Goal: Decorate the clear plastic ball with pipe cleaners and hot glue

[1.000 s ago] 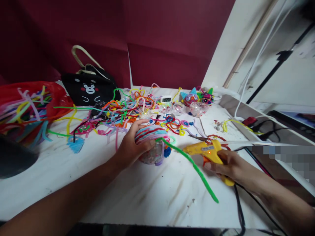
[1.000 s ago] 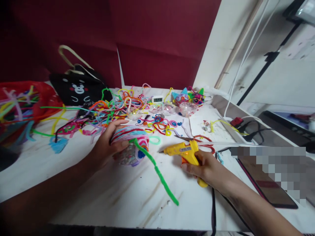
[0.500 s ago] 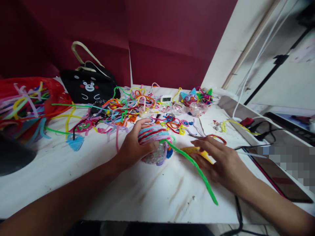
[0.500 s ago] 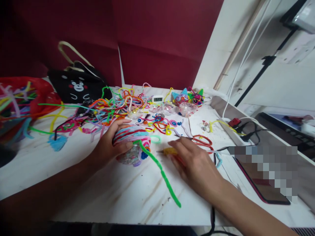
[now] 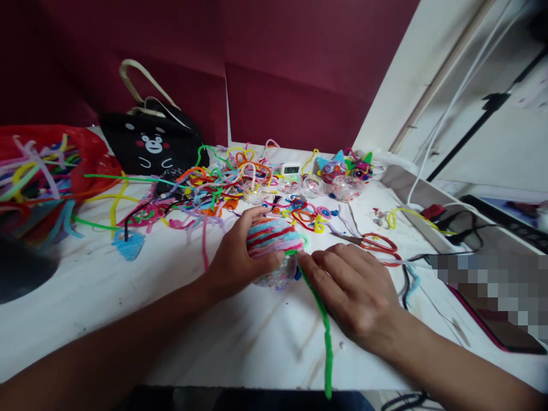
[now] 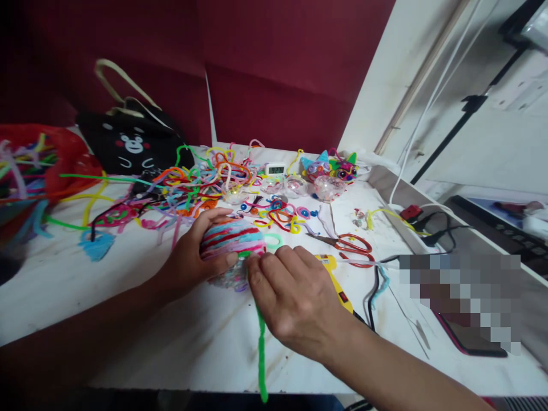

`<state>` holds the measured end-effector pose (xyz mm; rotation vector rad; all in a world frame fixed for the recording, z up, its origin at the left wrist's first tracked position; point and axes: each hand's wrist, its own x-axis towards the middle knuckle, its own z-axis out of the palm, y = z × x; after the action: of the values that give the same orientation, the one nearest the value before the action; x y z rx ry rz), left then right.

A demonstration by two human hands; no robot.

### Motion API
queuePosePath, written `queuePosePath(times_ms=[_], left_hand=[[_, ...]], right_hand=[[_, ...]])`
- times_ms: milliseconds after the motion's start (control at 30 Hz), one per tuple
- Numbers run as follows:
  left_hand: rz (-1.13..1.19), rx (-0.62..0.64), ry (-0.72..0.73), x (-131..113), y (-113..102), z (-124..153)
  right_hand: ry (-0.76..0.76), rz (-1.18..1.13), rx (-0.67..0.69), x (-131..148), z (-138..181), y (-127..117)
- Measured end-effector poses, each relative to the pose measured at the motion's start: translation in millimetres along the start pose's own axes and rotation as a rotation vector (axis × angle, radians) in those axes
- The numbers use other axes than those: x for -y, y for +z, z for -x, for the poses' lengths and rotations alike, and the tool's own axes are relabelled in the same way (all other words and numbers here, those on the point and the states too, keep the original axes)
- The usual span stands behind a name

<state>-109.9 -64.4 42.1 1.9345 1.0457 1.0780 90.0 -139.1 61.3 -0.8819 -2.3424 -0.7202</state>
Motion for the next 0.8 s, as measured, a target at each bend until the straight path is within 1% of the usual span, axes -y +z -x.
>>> queuePosePath(times_ms=[167,533,800], left_hand=[[-0.015,-0.006,0.019,2,1,1],[-0.058,-0.060,0.039,8,5,4],[-0.062,-0.059,0.045,4,5,4]], right_hand=[[0.023,0.025,-0.040,5,-1,4],[0.087,0.018,-0.062,13,-1,11],[0.117,0.026,-0.043,18,-7,12]])
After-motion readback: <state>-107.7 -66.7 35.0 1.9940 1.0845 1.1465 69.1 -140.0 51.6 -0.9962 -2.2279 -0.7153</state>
